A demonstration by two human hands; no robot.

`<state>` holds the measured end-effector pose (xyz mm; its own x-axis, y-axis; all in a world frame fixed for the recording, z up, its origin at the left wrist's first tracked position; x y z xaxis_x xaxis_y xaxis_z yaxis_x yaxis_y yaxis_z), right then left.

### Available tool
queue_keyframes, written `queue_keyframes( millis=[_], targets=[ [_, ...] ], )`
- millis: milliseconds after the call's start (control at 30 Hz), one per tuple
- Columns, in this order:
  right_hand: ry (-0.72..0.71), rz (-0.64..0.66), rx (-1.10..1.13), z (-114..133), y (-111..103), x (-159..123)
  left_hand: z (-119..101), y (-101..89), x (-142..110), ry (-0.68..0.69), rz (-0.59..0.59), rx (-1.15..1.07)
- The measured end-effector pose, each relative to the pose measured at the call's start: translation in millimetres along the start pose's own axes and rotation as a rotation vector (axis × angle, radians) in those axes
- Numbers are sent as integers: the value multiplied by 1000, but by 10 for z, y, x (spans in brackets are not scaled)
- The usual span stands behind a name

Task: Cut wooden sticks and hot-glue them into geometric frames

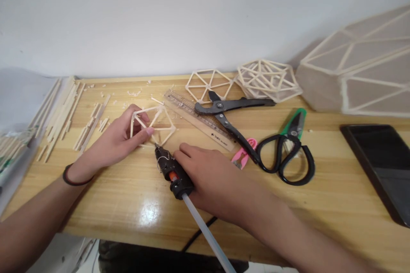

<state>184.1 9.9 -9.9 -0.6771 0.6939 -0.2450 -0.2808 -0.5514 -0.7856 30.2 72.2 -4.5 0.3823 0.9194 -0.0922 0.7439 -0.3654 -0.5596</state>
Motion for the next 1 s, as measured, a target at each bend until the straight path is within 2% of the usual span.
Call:
queue_keyframes(
  millis=[1000],
  targets=[
    [-21,-30,17,-11,2,1,-3,6,3,31,-20,-5]
  ],
)
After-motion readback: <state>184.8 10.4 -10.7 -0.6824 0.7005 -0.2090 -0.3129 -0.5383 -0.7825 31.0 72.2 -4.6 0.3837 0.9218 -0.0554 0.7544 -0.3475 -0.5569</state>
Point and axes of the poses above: each hand's wrist, its own x-axis towards the middle knuckle, its own y-axis out of the palm, z = x × y, the point moved 8 cm from there along x, towards the middle knuckle, and after that the axes turned 4 degrees about -x, right-handed, at the moved point
